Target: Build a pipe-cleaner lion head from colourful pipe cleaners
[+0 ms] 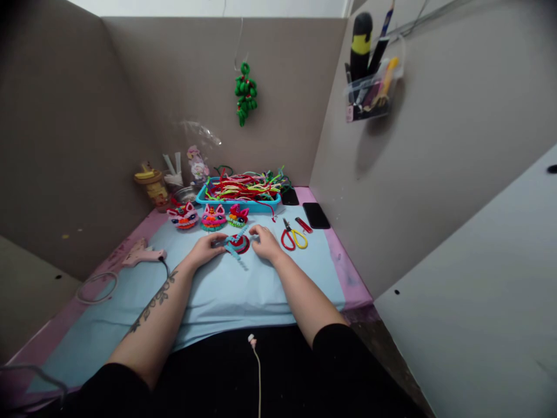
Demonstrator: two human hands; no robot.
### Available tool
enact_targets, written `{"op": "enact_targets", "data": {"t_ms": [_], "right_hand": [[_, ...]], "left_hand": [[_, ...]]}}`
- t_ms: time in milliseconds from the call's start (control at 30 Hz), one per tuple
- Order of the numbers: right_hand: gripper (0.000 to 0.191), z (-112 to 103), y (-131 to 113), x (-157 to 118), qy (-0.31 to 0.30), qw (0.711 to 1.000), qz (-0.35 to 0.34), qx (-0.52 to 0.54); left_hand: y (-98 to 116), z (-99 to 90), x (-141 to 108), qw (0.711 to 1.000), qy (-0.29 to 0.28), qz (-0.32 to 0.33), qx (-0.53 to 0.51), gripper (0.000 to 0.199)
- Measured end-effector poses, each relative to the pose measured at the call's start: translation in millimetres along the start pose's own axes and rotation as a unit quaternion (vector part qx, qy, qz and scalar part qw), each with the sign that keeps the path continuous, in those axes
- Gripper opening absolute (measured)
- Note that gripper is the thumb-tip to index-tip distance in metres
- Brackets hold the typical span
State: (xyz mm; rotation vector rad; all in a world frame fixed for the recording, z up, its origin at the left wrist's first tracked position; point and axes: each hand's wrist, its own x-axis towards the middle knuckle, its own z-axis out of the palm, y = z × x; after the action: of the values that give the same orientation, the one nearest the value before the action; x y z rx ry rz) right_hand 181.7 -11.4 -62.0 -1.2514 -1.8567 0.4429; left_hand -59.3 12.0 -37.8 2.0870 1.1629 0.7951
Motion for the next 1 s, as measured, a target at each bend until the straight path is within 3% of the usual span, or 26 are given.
{"op": "enact_targets", "data": {"t_ms": [167,267,333,533,633,700,767,867,900,1000], "right_hand": [[0.040,3,-5,2,0.042,0.999,-0.015,0.016],[0.020,1,-15,1,0.056,0.998,-0.026,0.004],[0.004,-2,-24,-2,0.029,0.998,-0.043,-0.019],[0.028,8,-53,-15,-0.166,0.967,-0.165,-0.103],[0.013,16,-61,-19,-0.188,0.955,-0.190,-0.128],[0.004,14,-59,-17,-0.157,0.961,-0.198,-0.110],[0.002,6,-52,-13,-0.068,0.980,-0.166,-0.083],[0.012,-11,-33,-5,0.100,0.989,-0.004,-0.112],[0.013,-16,-26,-3,0.117,0.982,0.055,-0.140],[0.012,-19,-14,0,0.063,0.965,0.157,-0.200]], "left_hand": [[6,-8.0,-4,0.999,-0.027,0.021,-0.030,0.055],[10,-10.4,-6,0.998,-0.027,0.032,-0.054,0.057],[10,-8.5,-5,0.998,-0.001,0.021,-0.059,0.051],[6,3.4,-2,0.999,0.028,0.021,-0.026,0.039],[6,3.1,0,0.997,0.077,0.013,-0.021,0.031],[5,-0.3,1,0.989,0.147,0.002,-0.032,0.029],[3,-4.0,2,0.974,0.220,-0.011,-0.054,0.029],[0,-5.0,3,0.964,0.256,-0.032,-0.067,0.029],[0,-3.4,3,0.969,0.240,-0.030,-0.059,0.029],[1,6.1,1,0.988,0.155,0.019,0.001,0.041]]}}
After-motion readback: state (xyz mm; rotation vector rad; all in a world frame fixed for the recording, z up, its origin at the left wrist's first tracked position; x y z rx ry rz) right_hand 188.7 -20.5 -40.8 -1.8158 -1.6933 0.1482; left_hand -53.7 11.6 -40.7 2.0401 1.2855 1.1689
